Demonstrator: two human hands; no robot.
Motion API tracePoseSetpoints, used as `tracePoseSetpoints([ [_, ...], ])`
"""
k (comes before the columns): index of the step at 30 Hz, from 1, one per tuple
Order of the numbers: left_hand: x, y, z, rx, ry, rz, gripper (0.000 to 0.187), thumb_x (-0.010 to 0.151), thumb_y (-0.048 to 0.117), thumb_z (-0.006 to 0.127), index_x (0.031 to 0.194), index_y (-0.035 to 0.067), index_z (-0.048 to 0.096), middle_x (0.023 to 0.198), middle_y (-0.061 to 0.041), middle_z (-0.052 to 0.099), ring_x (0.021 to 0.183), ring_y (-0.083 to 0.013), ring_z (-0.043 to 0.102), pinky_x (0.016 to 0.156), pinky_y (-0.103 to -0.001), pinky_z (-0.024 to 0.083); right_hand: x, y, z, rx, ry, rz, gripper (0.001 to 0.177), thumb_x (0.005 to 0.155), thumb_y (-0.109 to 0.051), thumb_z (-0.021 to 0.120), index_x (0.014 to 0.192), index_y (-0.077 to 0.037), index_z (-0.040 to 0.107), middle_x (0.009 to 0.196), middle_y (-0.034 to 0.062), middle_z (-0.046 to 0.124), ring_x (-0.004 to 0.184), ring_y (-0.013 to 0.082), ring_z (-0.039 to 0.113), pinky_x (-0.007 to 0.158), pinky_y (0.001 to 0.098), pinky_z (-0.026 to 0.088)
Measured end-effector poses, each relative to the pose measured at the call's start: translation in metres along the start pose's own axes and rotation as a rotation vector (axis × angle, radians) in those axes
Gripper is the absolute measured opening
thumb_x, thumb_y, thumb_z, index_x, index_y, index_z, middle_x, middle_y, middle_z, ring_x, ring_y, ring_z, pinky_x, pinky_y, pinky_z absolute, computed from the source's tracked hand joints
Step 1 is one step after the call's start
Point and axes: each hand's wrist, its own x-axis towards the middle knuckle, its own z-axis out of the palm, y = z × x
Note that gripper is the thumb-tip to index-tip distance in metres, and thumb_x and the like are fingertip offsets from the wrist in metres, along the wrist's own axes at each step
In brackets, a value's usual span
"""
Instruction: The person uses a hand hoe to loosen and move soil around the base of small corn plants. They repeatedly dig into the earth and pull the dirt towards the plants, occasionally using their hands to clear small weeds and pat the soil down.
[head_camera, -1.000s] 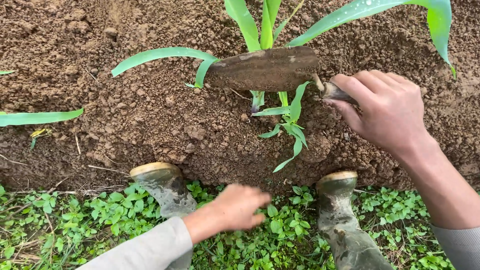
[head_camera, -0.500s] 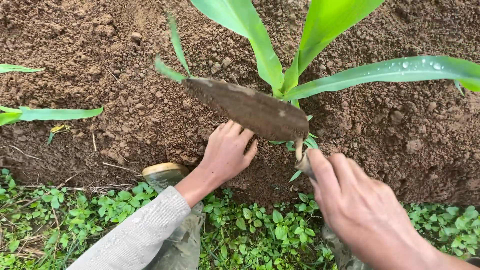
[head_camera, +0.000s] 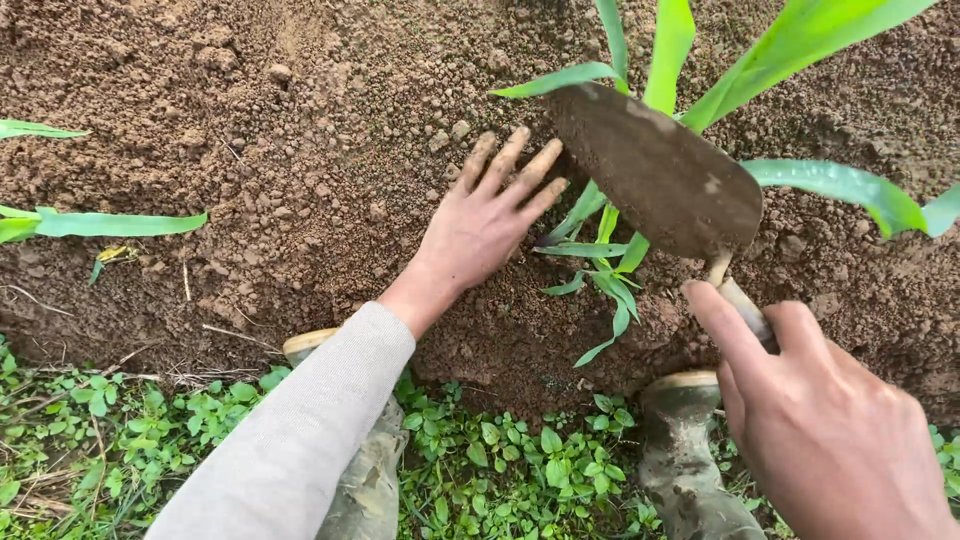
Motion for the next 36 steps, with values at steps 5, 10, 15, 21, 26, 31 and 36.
tracePoseSetpoints([
  [5,0.03,-0.006,0.009,0.015,-0.151,0.095,0.081,0.091,0.015,0.055,0.159,0.033,0.015,0.168,-0.002,0.01,0.152,-0.0376,-0.004,0.123,-0.061,-0.003,-0.004,0.011,0.008,0.027,-0.001,0.015,0.061,0.093,-0.043,0.047,0.149,-0.047,0.026,0.103,-0.0048,0.053,0.061,0.0207,0.078,0.051,0.0443,0.072],
  [10,0.033,-0.007,0.02,-0.124,-0.055,0.098,0.058,0.091,0.005,0.06,0.139,0.037,0.056,0.163,-0.006,0.03,0.15,-0.0433,0.015,0.123,-0.06,0.005,-0.001,0.018,0.005,0.1,-0.036,-0.034,0.059,0.097,-0.037,0.043,0.151,-0.045,0.024,0.098,-0.0029,0.055,0.056,0.019,0.077,0.055,0.0416,0.076],
  [15,0.043,0.008,0.028,-0.192,-0.122,0.007,0.029,0.094,0.012,0.056,0.118,0.024,0.067,0.15,-0.013,0.047,0.145,-0.047,0.026,0.12,-0.065,0.013,0.001,0.021,0.005,0.12,-0.024,-0.043,0.057,0.097,-0.037,0.042,0.151,-0.046,0.024,0.099,-0.0042,0.053,0.056,0.0204,0.075,0.052,0.0419,0.074],
  [21,0.033,0.015,0.023,-0.153,-0.14,-0.002,0.025,0.097,0.01,0.05,0.115,0.01,0.067,0.154,-0.01,0.042,0.141,-0.0419,0.035,0.121,-0.062,0.015,0.005,0.026,0.014,0.159,0.076,-0.069,0.055,0.095,-0.035,0.045,0.147,-0.045,0.031,0.098,-0.0031,0.055,0.056,0.0285,0.074,0.05,0.0455,0.068],
  [26,0.0,0.03,0.002,-0.126,-0.047,0.012,0.021,0.085,0.004,0.061,0.1,0.014,0.072,0.141,-0.012,0.058,0.134,-0.0319,0.048,0.12,-0.058,0.026,0.008,0.03,0.013,0.186,0.093,-0.097,0.056,0.094,-0.033,0.048,0.147,-0.042,0.032,0.099,-0.0013,0.055,0.054,0.0284,0.074,0.045,0.0451,0.067],
  [31,-0.033,0.063,-0.019,-0.346,-0.088,-0.106,0.035,0.083,-0.006,0.063,0.114,0.009,0.07,0.104,-0.01,0.077,0.094,-0.0236,0.073,0.101,-0.049,0.046,0.01,0.03,0.004,0.19,0.016,-0.085,0.056,0.096,-0.036,0.045,0.15,-0.042,0.029,0.1,-0.0006,0.057,0.055,0.0231,0.077,0.047,0.0415,0.072],
  [36,-0.016,0.072,-0.103,-0.718,-0.799,-0.242,0.032,0.091,0.004,0.061,0.12,0.016,0.059,0.087,-0.003,0.068,0.074,-0.0155,0.063,0.074,-0.032,0.059,0.012,0.035,0.006,0.212,0.081,-0.113,0.054,0.095,-0.033,0.045,0.147,-0.04,0.033,0.096,0.0009,0.056,0.057,0.0273,0.073,0.047,0.0458,0.068],
])
